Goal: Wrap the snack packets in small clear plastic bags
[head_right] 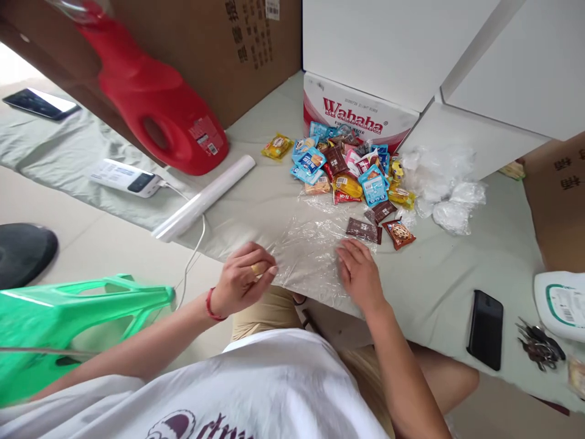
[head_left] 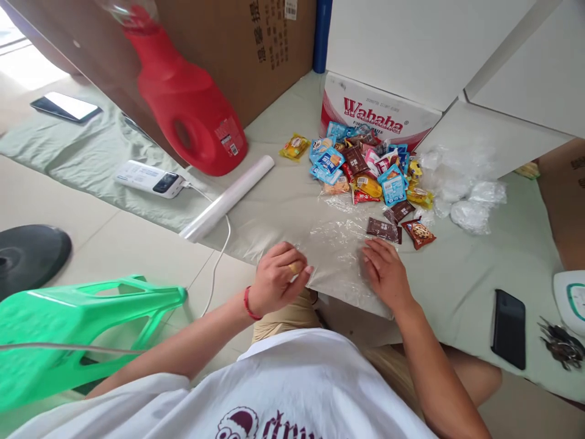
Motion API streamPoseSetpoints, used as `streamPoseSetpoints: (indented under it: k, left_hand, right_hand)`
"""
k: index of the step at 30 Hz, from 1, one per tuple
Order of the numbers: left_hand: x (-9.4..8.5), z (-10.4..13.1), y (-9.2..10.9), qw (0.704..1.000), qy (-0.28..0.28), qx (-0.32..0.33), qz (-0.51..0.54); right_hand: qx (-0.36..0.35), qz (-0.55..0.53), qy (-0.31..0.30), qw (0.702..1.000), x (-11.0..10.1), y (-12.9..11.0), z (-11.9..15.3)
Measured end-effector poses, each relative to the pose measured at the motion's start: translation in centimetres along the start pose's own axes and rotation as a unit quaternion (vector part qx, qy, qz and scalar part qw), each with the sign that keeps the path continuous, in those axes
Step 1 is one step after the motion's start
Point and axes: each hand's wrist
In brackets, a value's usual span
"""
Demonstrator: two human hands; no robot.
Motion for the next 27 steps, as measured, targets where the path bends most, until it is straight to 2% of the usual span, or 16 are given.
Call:
streamPoseSetpoints:
  k: [3, 5, 7, 10, 12, 14, 16, 18, 19, 22, 25, 27]
  left_hand:
    - [4.2, -3.0, -0.3, 0.999, -0.018, -0.013, -0.027]
    - [7.0, -4.5, -1.9, 0.992, -0.083, -0.033, -0.086]
    - [9.1, -5.2, -4.0, 0.974, -0.148, -0.079, -0.154]
    - [10.4, -4.9, -6.3, 0.954, -0.2, -0.093, -0.202]
    - [10.4, -4.2, -6.7, 0.951, -0.215, -0.08, -0.207]
    - [10.2, -3.5, -6.5, 0.95, -0.22, -0.076, -0.209]
    - [9.8, -2.9, -5.9, 0.95, -0.219, -0.073, -0.209]
    - [9.5, -2.4, -5.4, 0.951, -0.214, -0.07, -0.211]
    - [9.3, -2.1, -5.1, 0.951, -0.211, -0.069, -0.213]
    - [8.7, -1.1, -4.8, 0.953, -0.202, -0.068, -0.217]
    - [8.0, -0.4, -4.8, 0.954, -0.195, -0.071, -0.216]
    - [7.7, -0.1, -4.9, 0.956, -0.195, -0.068, -0.211]
  right_hand:
    - [-0.039, 0.001, -0.079, 0.996, 0.2, -1.6, 0.6]
    - [-0.05, -0.004, -0.139, 0.989, 0.2, -1.9, 2.0]
    - [-0.038, -0.016, -0.17, 0.985, -0.2, -1.8, 4.1]
    - [-0.003, -0.068, -0.174, 0.982, -2.2, -0.7, 6.5]
    - [0.038, -0.087, -0.151, 0.984, -4.0, 0.7, 6.3]
    - [0.089, -0.015, -0.105, 0.99, -5.6, 3.0, 3.9]
    - [0.104, 0.15, -0.077, 0.98, -6.5, 6.0, -0.1]
    - [0.108, 0.189, -0.074, 0.973, -6.6, 9.1, -4.7]
    - [0.097, 0.197, -0.086, 0.972, -6.3, 10.5, -6.9]
    - [0.007, 0.252, -0.201, 0.947, -5.1, 13.6, -11.7]
    - [-0.021, 0.285, -0.278, 0.917, -4.5, 15.2, -13.4]
    - [-0.017, 0.304, -0.283, 0.91, -4.9, 15.8, -13.4]
Point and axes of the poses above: each hand's wrist, its own z-axis away from the middle knuckle, its own x-axis out of the palm, y = z × x, and after that the axes turned 9 degrees about y, right-handed
